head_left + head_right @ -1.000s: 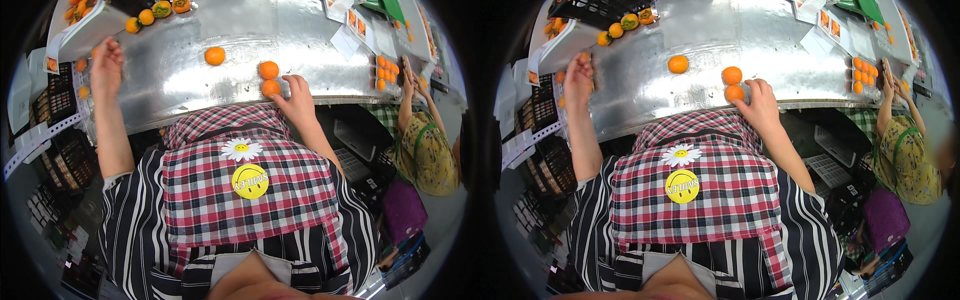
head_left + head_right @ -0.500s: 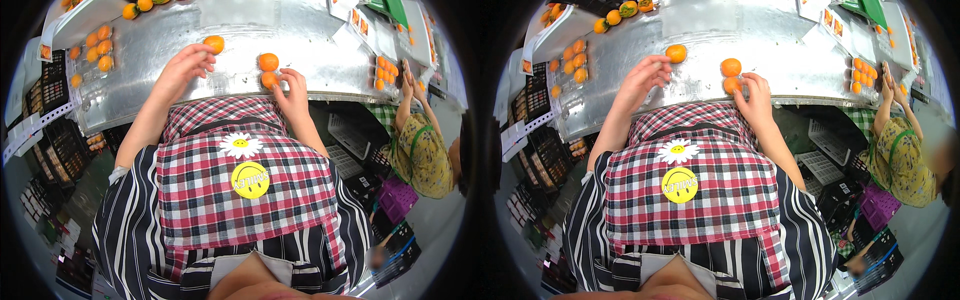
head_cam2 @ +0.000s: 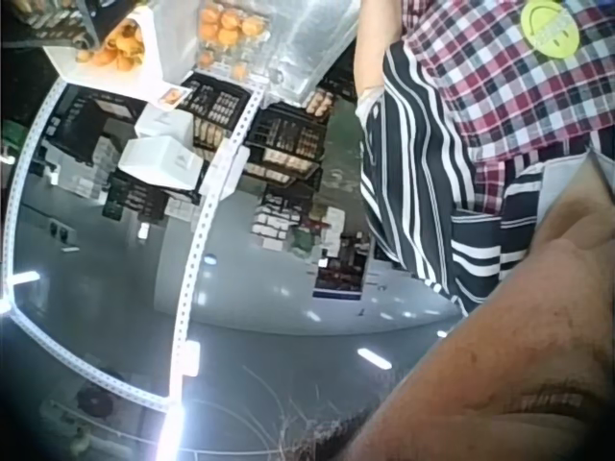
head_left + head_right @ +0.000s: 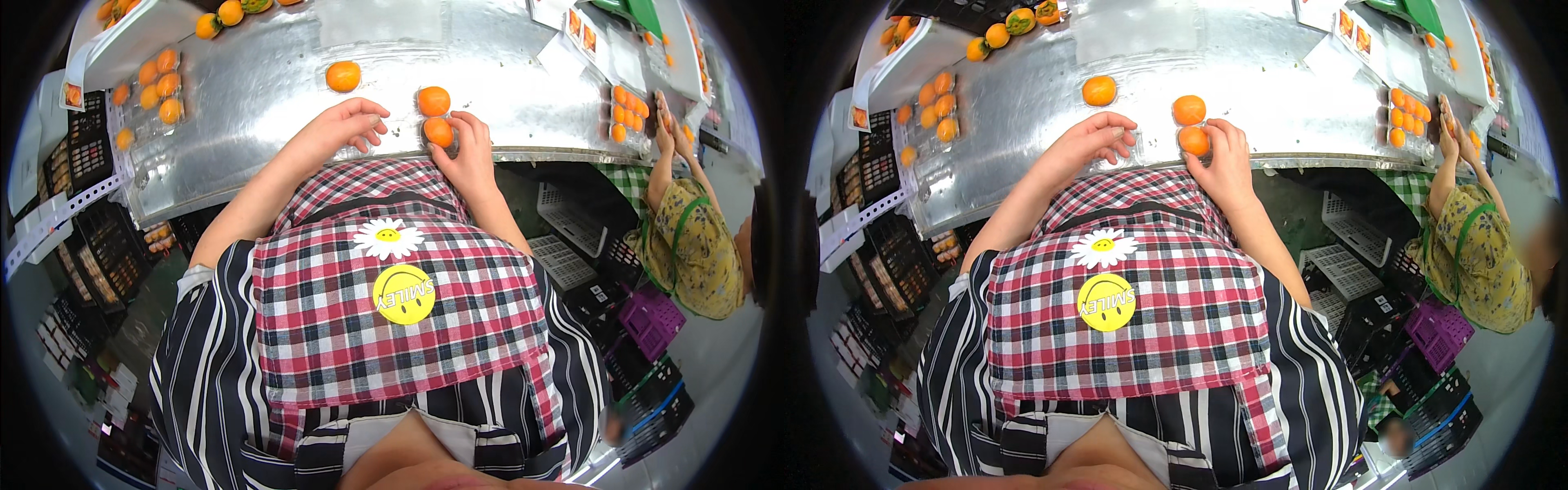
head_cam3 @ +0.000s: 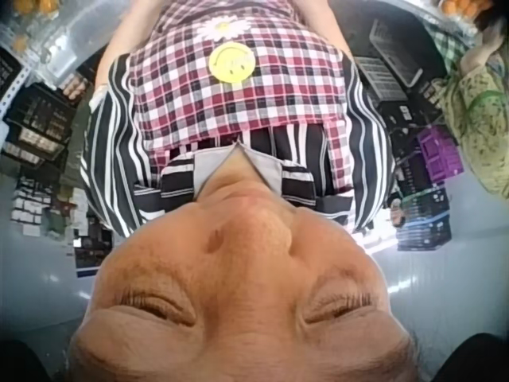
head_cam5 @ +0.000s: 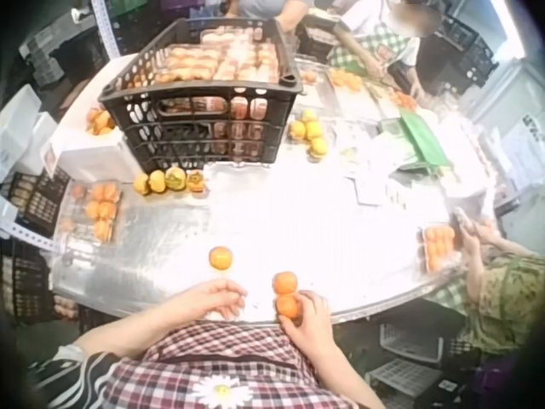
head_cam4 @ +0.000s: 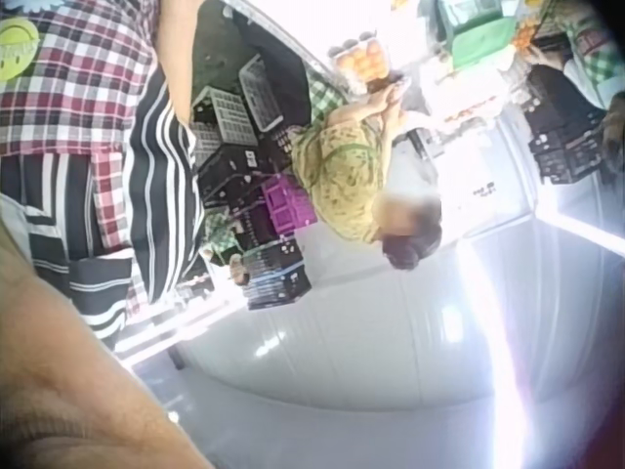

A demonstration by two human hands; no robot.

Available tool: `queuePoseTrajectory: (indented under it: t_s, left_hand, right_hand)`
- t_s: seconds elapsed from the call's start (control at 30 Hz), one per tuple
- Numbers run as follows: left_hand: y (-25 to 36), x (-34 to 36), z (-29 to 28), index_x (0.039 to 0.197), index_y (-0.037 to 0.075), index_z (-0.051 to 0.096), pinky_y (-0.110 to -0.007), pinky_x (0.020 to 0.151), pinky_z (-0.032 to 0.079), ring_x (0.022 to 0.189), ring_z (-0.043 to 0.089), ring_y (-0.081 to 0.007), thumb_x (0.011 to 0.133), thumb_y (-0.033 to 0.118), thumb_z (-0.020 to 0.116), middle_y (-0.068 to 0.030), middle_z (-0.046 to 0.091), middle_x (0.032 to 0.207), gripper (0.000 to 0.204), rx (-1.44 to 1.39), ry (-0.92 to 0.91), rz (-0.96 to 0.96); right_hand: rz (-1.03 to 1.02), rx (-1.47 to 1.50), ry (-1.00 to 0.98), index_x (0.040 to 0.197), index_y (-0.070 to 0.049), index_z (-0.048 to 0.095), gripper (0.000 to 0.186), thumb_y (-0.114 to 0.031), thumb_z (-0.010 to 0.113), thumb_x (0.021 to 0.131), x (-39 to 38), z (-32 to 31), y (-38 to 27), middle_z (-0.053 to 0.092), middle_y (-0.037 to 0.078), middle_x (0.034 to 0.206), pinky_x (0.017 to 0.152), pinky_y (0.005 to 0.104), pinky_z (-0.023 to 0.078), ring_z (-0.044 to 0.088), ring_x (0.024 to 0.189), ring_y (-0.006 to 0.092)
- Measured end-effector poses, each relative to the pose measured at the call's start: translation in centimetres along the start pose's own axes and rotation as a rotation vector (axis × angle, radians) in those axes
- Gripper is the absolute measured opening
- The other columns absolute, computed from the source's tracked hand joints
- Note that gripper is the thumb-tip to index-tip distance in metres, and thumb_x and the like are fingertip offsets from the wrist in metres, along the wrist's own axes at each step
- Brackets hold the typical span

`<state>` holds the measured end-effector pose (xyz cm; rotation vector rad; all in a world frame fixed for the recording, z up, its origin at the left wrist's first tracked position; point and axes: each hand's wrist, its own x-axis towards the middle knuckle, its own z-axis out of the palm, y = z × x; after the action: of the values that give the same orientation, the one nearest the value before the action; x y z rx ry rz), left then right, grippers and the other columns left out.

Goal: The person unpacks plastic containers of persimmons, removes the fruit, and places them into new plastic trays. They then arrange the fruit in the trays and place the filled trays into a black crate. The process is repeated with multiple containers.

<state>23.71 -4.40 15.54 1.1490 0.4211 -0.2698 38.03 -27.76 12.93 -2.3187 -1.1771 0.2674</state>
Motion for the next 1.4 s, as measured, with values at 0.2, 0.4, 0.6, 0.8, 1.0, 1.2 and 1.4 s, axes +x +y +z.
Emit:
queuePoseTrajectory:
  t_s: [0.2, 0.4, 0.6, 0.8, 1.0, 1.2, 1.4]
  left_hand:
    - [-0.3, 0.4, 1.1, 0.135, 0.006, 0.042, -0.028, 0.085, 0.050, 0.100, 0.059, -0.0179, 0.098, 0.034, 0.048, -0.0117, 0.055, 0.118, 0.047, -0.353, -0.197, -0.045]
    - [-1.7, 1.4, 0.5, 0.141, 0.007, 0.033, -0.026, 0.083, 0.052, 0.104, 0.059, -0.0201, 0.097, 0.027, 0.052, -0.0142, 0.050, 0.124, 0.052, -0.549, -0.238, -0.072]
    - [-0.6, 0.5, -0.8, 0.140, 0.007, 0.034, -0.024, 0.080, 0.052, 0.103, 0.060, -0.0211, 0.096, 0.027, 0.054, -0.0150, 0.050, 0.122, 0.053, -0.450, -0.075, 0.061]
    - [-1.2, 0.4, -1.3, 0.136, 0.008, 0.039, -0.027, 0.080, 0.051, 0.104, 0.061, -0.0248, 0.094, 0.026, 0.058, -0.0149, 0.052, 0.123, 0.050, -0.493, -0.044, 0.042]
    - [-1.2, 0.4, -1.5, 0.141, 0.006, 0.032, -0.022, 0.073, 0.054, 0.099, 0.062, -0.0204, 0.097, 0.027, 0.052, -0.0167, 0.052, 0.120, 0.053, -0.524, -0.061, 0.052]
    - [-1.4, 0.2, -2.0, 0.142, 0.005, 0.030, -0.019, 0.067, 0.053, 0.094, 0.064, -0.0174, 0.097, 0.026, 0.051, -0.0177, 0.054, 0.119, 0.054, -0.521, -0.150, 0.075]
    - [-0.7, -0.4, -1.5, 0.144, 0.007, 0.027, -0.023, 0.074, 0.054, 0.102, 0.061, -0.0216, 0.097, 0.023, 0.050, -0.0171, 0.050, 0.125, 0.054, -0.578, -0.083, 0.168]
  right_hand:
    - [0.084, 0.307, -0.015, 0.113, -0.005, 0.049, 0.055, -0.019, 0.078, 0.069, 0.9, -2.3, -3.5, 0.049, 0.015, 0.125, 0.099, 0.0424, 0.038, 0.045, 0.118, 0.0332]
    - [-0.111, 0.255, 0.017, 0.119, -0.005, 0.049, 0.059, -0.018, 0.079, 0.069, 2.8, -2.1, -4.5, 0.049, 0.016, 0.125, 0.099, 0.0432, 0.038, 0.046, 0.117, 0.0346]
    - [-0.118, -0.147, -0.068, 0.124, -0.010, 0.053, 0.061, -0.014, 0.078, 0.068, 4.8, -0.4, -0.3, 0.046, 0.014, 0.129, 0.097, 0.0423, 0.040, 0.045, 0.116, 0.0345]
    - [-0.162, -0.127, -0.087, 0.126, -0.007, 0.053, 0.062, -0.012, 0.078, 0.070, 5.5, -0.5, 1.1, 0.053, 0.012, 0.122, 0.094, 0.0399, 0.043, 0.051, 0.110, 0.0291]
    - [0.396, 1.118, -0.116, 0.129, -0.001, 0.050, 0.048, -0.025, 0.062, 0.090, 6.0, -1.9, 0.4, 0.061, 0.009, 0.115, 0.080, 0.0247, 0.047, 0.060, 0.098, 0.0155]
    - [0.384, 1.443, -0.235, 0.130, 0.000, 0.045, 0.051, -0.038, 0.049, 0.096, 6.7, -2.7, -1.7, 0.059, 0.021, 0.118, 0.077, 0.0251, 0.047, 0.060, 0.096, 0.0189]
    - [0.409, 1.553, -0.247, 0.132, -0.004, 0.043, 0.051, -0.039, 0.050, 0.095, 6.6, -1.9, -2.8, 0.056, 0.020, 0.123, 0.080, 0.0268, 0.046, 0.058, 0.102, 0.0210]
